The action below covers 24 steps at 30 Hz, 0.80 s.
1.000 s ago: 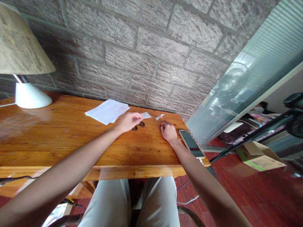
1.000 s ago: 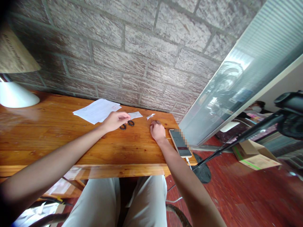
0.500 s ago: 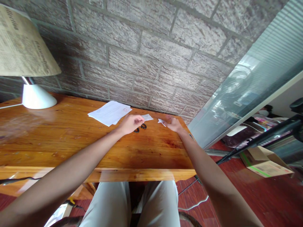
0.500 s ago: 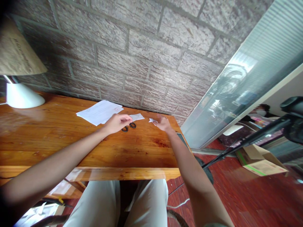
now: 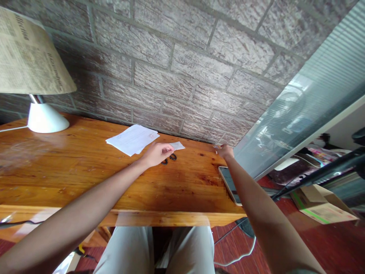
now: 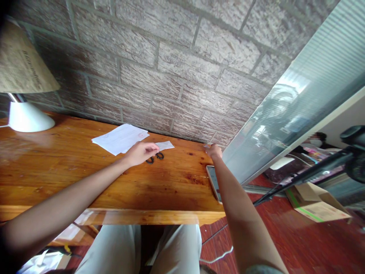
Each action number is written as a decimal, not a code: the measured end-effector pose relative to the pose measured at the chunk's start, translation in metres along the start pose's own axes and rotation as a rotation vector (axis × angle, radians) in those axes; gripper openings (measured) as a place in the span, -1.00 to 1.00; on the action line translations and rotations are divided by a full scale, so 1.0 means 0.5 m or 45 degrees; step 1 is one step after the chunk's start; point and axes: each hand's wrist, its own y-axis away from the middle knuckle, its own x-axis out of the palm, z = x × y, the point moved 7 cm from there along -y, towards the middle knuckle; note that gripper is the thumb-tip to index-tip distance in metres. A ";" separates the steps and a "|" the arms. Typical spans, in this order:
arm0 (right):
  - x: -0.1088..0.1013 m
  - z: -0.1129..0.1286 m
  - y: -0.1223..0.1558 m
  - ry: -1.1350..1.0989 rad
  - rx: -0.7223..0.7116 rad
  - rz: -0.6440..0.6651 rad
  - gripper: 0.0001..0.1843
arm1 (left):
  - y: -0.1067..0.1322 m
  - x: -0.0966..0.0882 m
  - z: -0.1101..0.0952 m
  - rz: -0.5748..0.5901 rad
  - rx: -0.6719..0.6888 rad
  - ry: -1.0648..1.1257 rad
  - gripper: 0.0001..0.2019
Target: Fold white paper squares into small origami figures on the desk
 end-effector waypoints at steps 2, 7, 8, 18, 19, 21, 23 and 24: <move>0.005 -0.012 -0.002 0.014 0.093 0.020 -0.41 | 0.001 0.002 0.001 0.009 0.006 -0.012 -0.79; 0.020 0.000 0.003 0.015 0.161 0.014 -0.44 | -0.001 0.002 0.014 0.018 0.015 -0.041 -0.76; 0.021 0.001 0.003 0.010 0.165 0.010 -0.43 | -0.002 0.000 0.019 0.012 0.020 -0.062 -0.76; -0.035 -0.033 0.028 -0.135 0.134 -0.072 -0.50 | -0.001 -0.123 0.114 -0.030 -0.514 -1.039 -0.57; -0.038 -0.021 0.041 -0.151 0.098 -0.081 -0.54 | 0.003 -0.127 0.124 0.031 -0.590 -1.093 -0.54; -0.034 0.023 0.075 -0.191 -0.001 -0.094 -0.60 | 0.011 -0.131 0.136 0.117 -0.695 -1.143 -0.52; -0.016 0.088 0.114 -0.237 -0.123 -0.089 -0.63 | 0.015 -0.130 0.140 0.153 -0.733 -1.170 -0.52; -0.005 0.124 0.132 -0.260 -0.190 -0.081 -0.65 | 0.016 -0.130 0.140 0.155 -0.736 -1.184 -0.53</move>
